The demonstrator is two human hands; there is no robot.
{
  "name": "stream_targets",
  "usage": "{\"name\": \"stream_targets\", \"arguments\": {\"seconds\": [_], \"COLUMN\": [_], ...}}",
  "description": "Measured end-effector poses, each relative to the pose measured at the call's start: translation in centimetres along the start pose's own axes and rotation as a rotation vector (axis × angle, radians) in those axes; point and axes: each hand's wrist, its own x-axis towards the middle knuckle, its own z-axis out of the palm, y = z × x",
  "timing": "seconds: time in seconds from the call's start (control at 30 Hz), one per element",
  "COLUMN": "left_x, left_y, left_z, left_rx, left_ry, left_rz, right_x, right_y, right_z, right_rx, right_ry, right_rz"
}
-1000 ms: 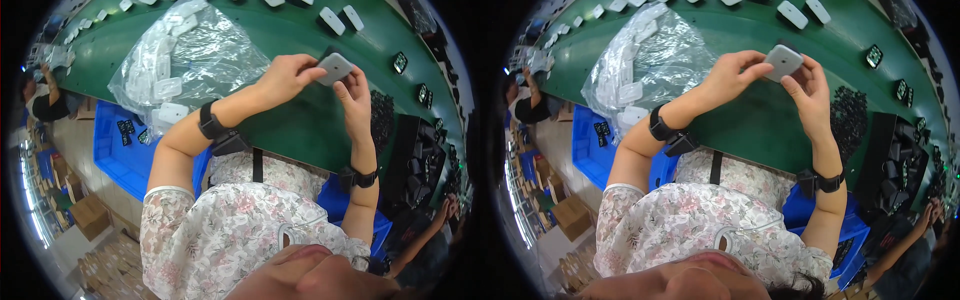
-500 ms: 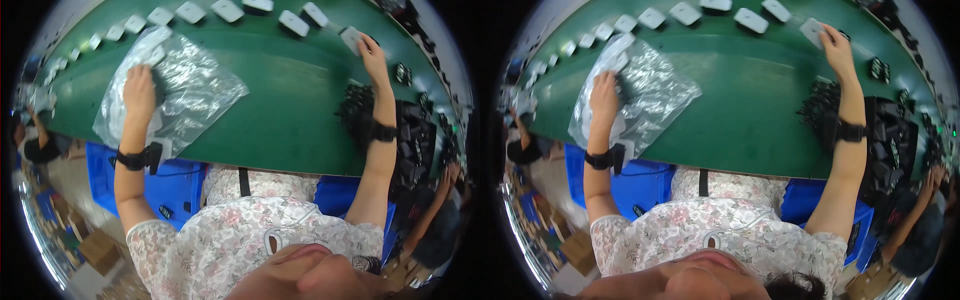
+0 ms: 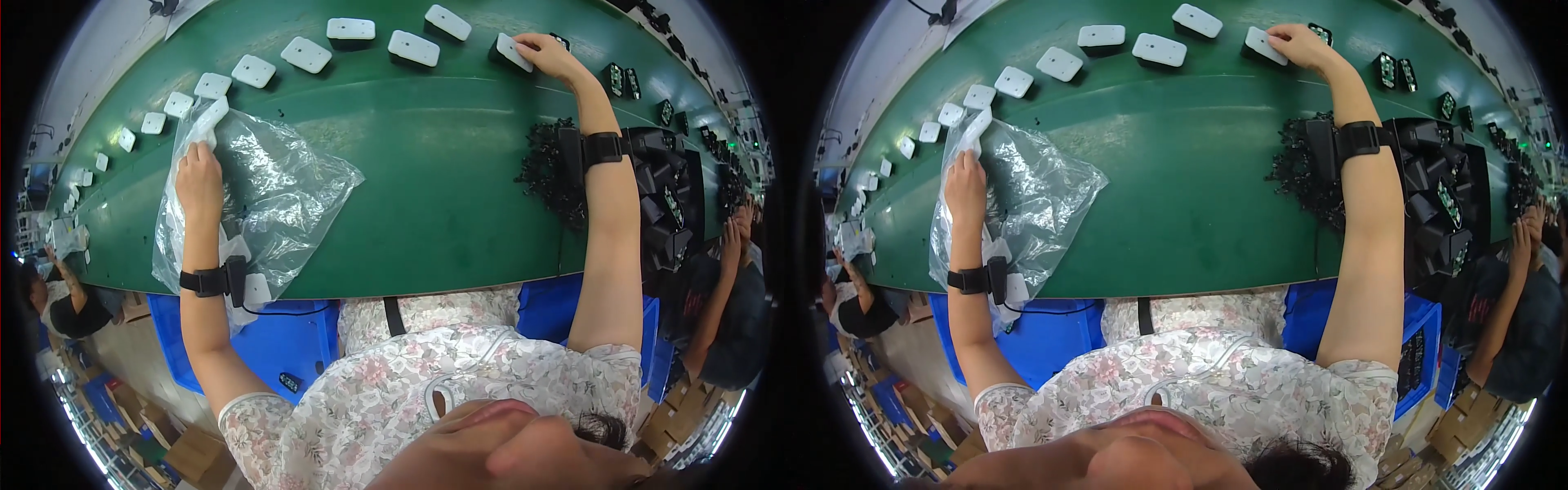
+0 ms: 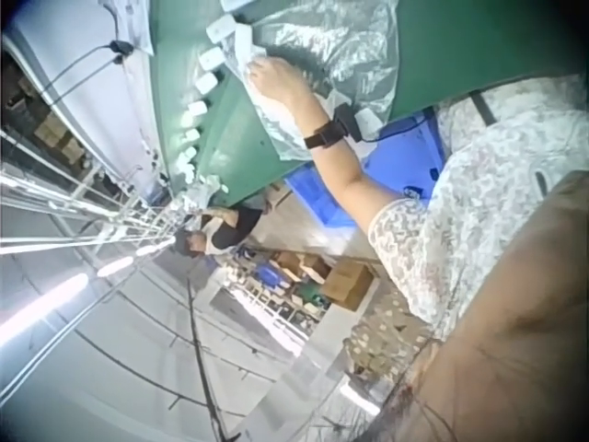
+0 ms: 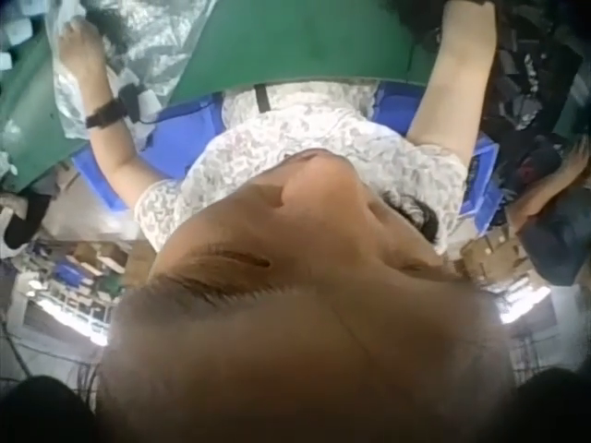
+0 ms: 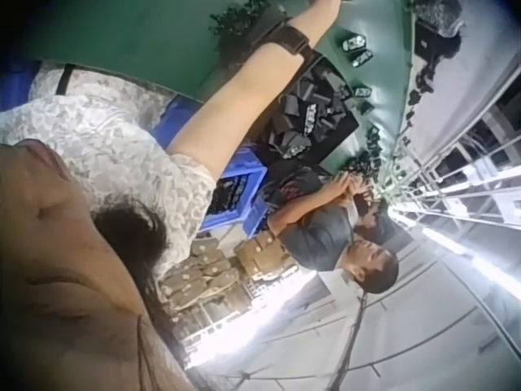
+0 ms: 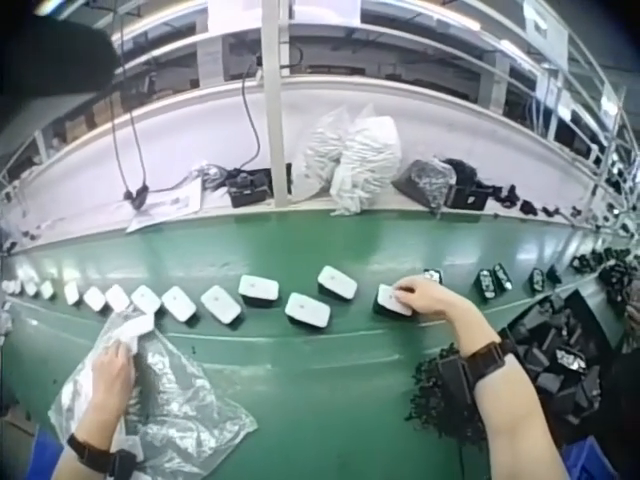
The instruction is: The person picks up a white plastic plate, inserts a small black component into it by hand, and then presses the plate onto a black housing before placing the assembled unit onto the conveyor belt.
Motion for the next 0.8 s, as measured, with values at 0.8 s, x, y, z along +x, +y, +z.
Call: {"name": "stream_targets", "arguments": {"seconds": [0.8], "left_x": [-2.3], "left_y": [14.7], "left_z": [-9.0], "left_rx": [-1.418], "left_ry": [0.059], "left_rz": [-0.060], "right_x": [-15.9], "right_y": [-2.8], "right_z": [6.7], "right_rx": [-0.391], "right_ry": [0.486], "right_rz": [-0.295]}}
